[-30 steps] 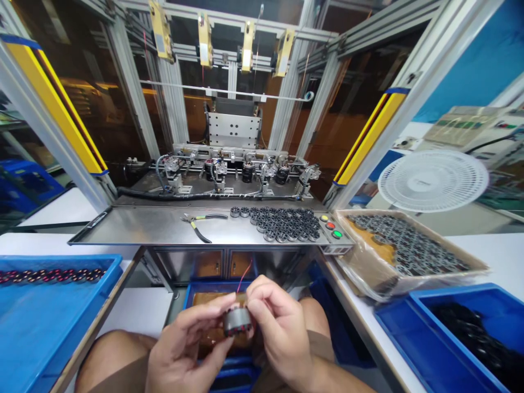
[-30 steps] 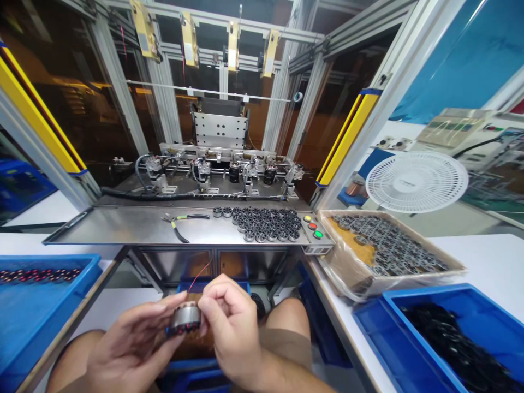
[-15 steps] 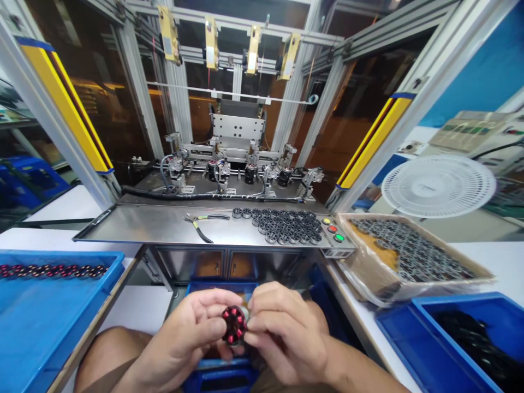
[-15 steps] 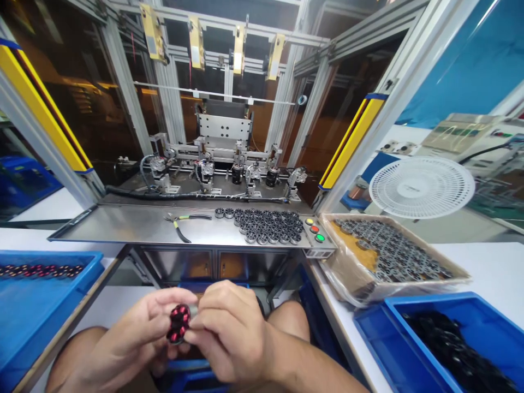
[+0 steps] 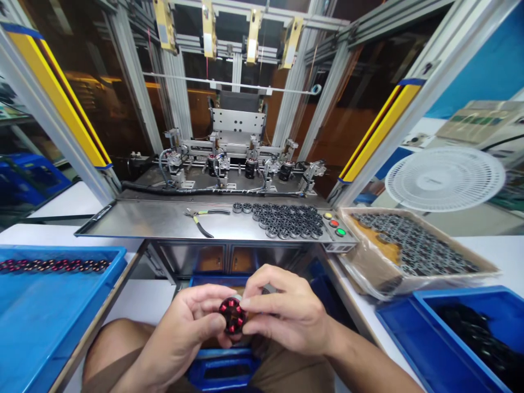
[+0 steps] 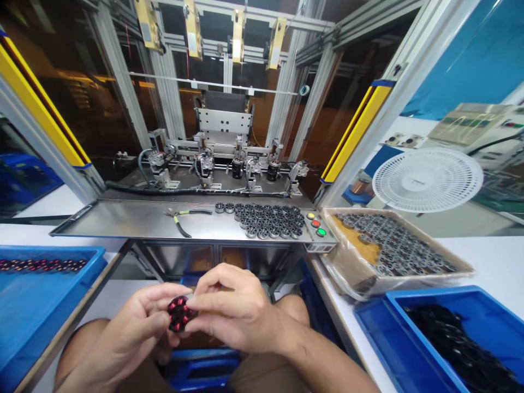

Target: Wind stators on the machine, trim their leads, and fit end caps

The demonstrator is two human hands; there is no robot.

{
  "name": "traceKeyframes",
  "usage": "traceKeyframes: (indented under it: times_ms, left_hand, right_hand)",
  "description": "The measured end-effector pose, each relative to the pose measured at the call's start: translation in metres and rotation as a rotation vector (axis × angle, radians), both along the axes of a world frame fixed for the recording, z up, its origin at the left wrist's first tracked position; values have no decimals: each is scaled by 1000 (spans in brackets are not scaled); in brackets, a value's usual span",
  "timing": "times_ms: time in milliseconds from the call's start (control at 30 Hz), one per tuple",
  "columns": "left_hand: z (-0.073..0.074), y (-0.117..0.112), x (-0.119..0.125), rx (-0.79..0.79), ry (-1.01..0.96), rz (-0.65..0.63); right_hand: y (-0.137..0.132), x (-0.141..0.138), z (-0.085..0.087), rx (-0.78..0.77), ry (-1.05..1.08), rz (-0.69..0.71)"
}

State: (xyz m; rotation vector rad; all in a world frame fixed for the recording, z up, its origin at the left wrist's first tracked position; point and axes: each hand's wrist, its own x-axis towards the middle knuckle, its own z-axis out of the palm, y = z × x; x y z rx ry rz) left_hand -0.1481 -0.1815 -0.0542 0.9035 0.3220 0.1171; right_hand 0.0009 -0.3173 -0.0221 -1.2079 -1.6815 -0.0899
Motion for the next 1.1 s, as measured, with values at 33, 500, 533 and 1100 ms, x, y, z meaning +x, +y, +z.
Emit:
traceKeyframes:
  times_ms: [33, 500, 533, 1100]
  left_hand:
    - [-1, 0, 0, 2, 3, 3]
    - [-6, -5, -2, -203, -508, 175]
    - [-8, -5, -1, -230, -537, 191]
    - [-17, -2, -10, -182, -350, -114]
  right_hand:
    - [0, 0, 0, 4, -7, -10]
    - [7, -16, 9, -34, -75, -209]
    - [9, -15, 11, -37, -70, -167]
    - [8, -19, 20, -54, -174, -146]
